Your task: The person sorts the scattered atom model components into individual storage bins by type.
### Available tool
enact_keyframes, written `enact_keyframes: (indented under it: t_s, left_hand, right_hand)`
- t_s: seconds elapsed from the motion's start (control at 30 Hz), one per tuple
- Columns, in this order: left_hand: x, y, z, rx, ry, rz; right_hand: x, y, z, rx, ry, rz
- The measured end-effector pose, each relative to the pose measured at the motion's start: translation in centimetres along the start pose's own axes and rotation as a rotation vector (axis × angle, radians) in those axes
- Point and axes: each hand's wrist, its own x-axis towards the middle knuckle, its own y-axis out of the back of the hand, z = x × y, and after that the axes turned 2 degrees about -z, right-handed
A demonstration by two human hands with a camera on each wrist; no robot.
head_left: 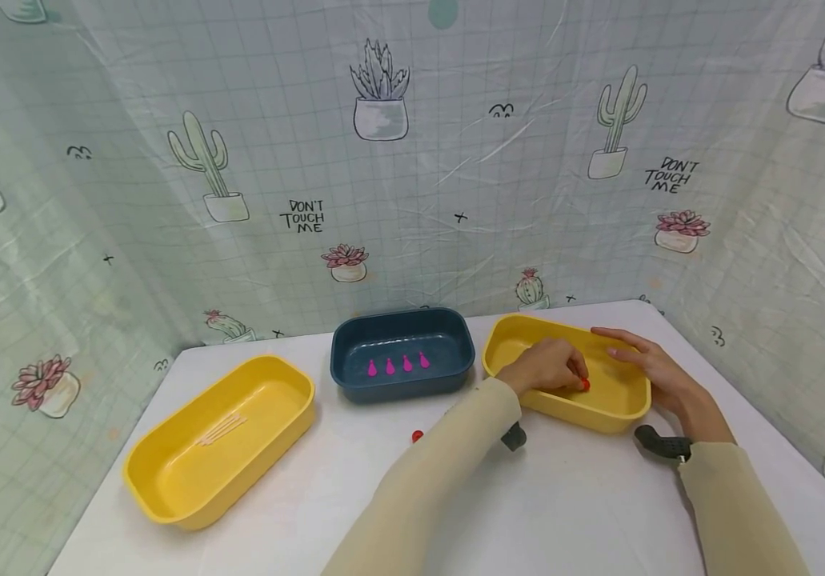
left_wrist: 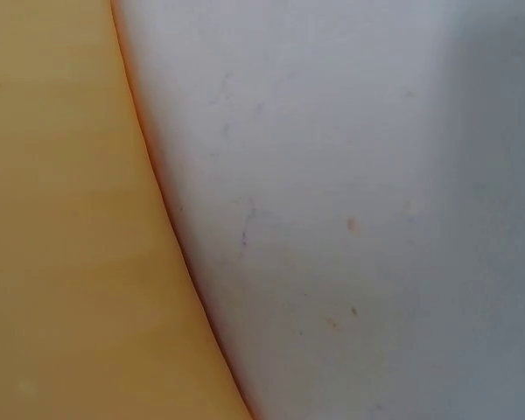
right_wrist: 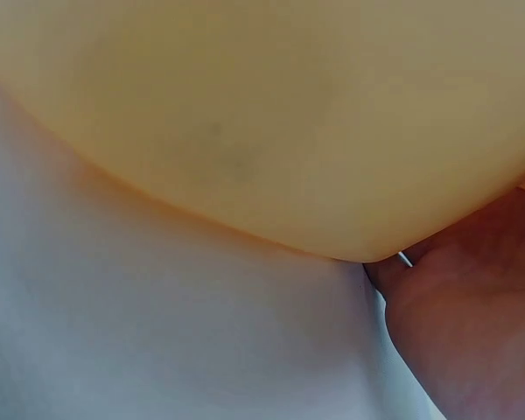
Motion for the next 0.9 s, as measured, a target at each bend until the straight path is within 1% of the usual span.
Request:
enact_keyframes:
  t_s: [0.17,0.33,0.47,0.53,0.6,0.8,0.9]
  left_hand:
    - [0.0,0.0,0.1,0.019,-0.005,-0.002]
    - [-0.3,0.3,0.2,0.017,0.008,-0.017]
    - [-0.6,0.7,0.0,-0.030,0.027,-0.035]
    - [-0.9,1.0,-0.2,-0.053,0.033,-0.033]
    - [-1.2,1.4,-0.3,-0.069,0.032,-0.020]
    - [-2.2,2.6,-0.3,-0.070,0.018,0.035]
    - [-2.8,3.0,-0.1,-0.064,-0.006,0.072]
  right_hand:
    - [0.0,0.1,-0.1,0.008,0.007,-0.009]
    - [0.1,0.1,0.1,0.003,0.007,-0.009]
    - [0.1,-0.1,0.1,-0.007,0.005,-0.005]
    - [0.1,-0.2,0.0,-0.010,0.004,-0.003]
    - [0.1,-0.3,0.0,-0.012,0.000,0.000]
    - [-0.1,-0.4,-0.3,-0.015,-0.019,0.011]
    - [-0.1,-0.3,-0.3,-0.018,-0.020,0.011]
